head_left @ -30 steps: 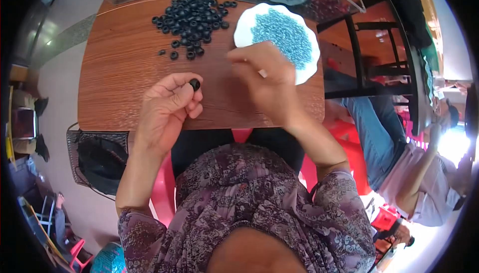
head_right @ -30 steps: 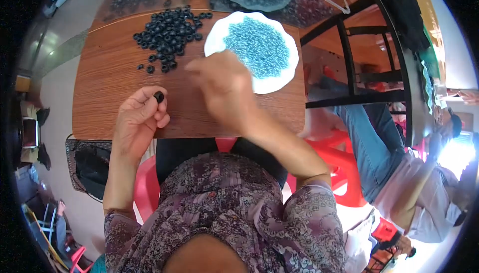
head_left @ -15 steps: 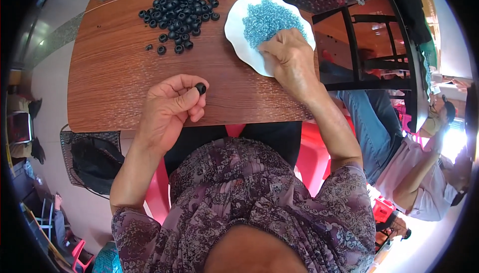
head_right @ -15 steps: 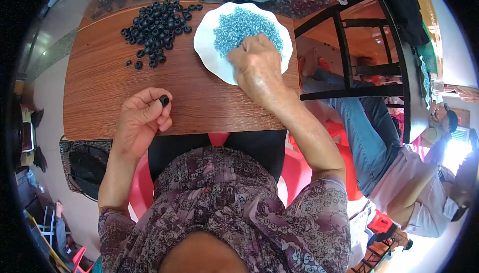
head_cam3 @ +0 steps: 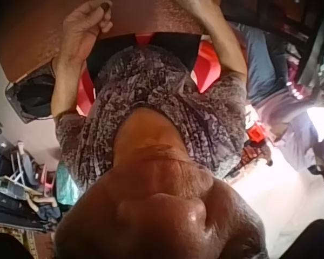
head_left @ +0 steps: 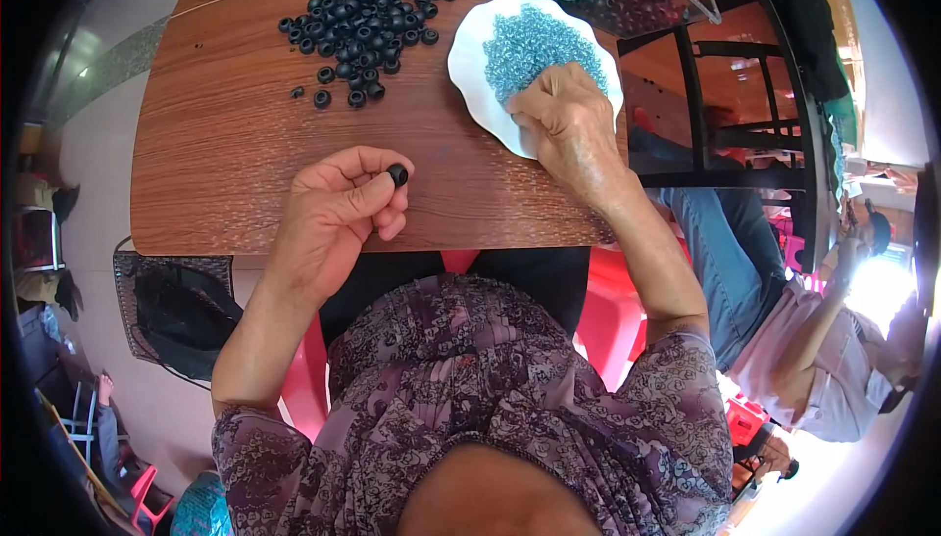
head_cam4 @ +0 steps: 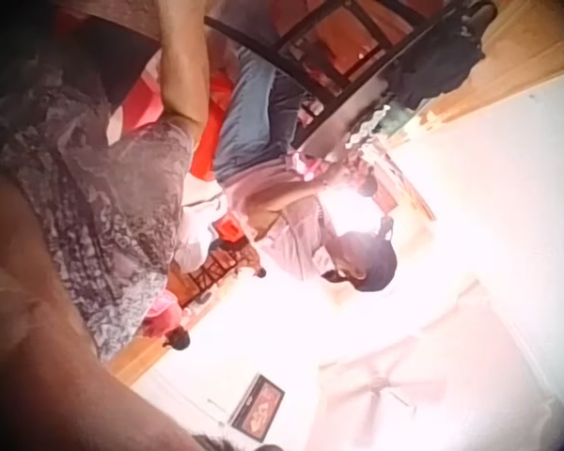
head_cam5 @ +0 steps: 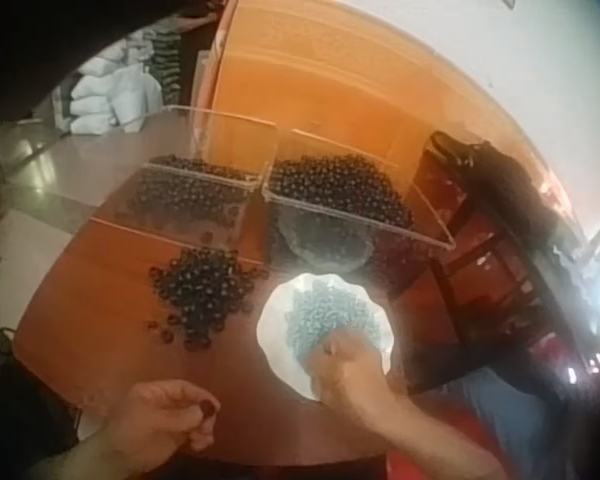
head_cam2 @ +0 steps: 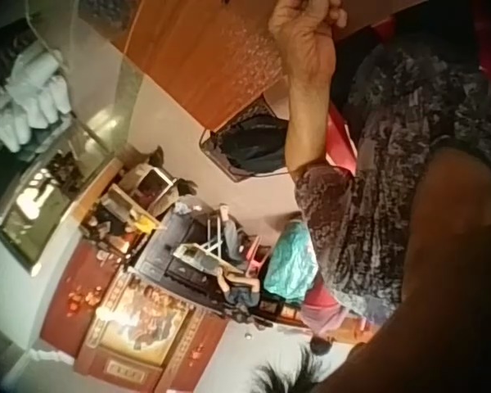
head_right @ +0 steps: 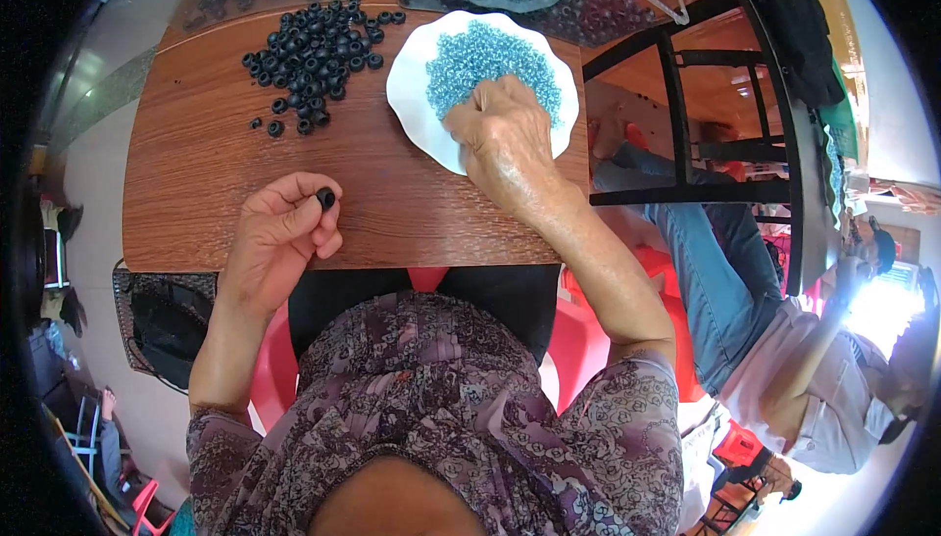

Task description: Insert small blue beads into black plastic ring components at a workbench.

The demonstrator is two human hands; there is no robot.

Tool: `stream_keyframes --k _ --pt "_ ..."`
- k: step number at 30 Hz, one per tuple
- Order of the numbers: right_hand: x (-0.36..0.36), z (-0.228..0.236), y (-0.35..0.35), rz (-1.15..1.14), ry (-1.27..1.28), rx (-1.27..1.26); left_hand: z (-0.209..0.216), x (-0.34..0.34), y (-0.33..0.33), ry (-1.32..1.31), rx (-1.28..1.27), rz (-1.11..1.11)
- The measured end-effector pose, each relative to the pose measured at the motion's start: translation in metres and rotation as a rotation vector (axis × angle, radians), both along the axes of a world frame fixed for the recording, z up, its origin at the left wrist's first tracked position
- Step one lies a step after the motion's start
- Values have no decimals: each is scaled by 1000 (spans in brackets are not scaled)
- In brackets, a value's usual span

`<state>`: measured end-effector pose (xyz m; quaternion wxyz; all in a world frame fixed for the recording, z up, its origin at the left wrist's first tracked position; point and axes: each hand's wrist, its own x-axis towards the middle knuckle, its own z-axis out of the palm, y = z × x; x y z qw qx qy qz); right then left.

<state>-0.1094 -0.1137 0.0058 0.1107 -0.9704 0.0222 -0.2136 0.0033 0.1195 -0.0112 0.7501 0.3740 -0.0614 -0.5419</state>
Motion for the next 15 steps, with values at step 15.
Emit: stream_keyframes --k 15 --pt "-3 4 -1 -74 49 -28 -5 3 1 30 -32 12"
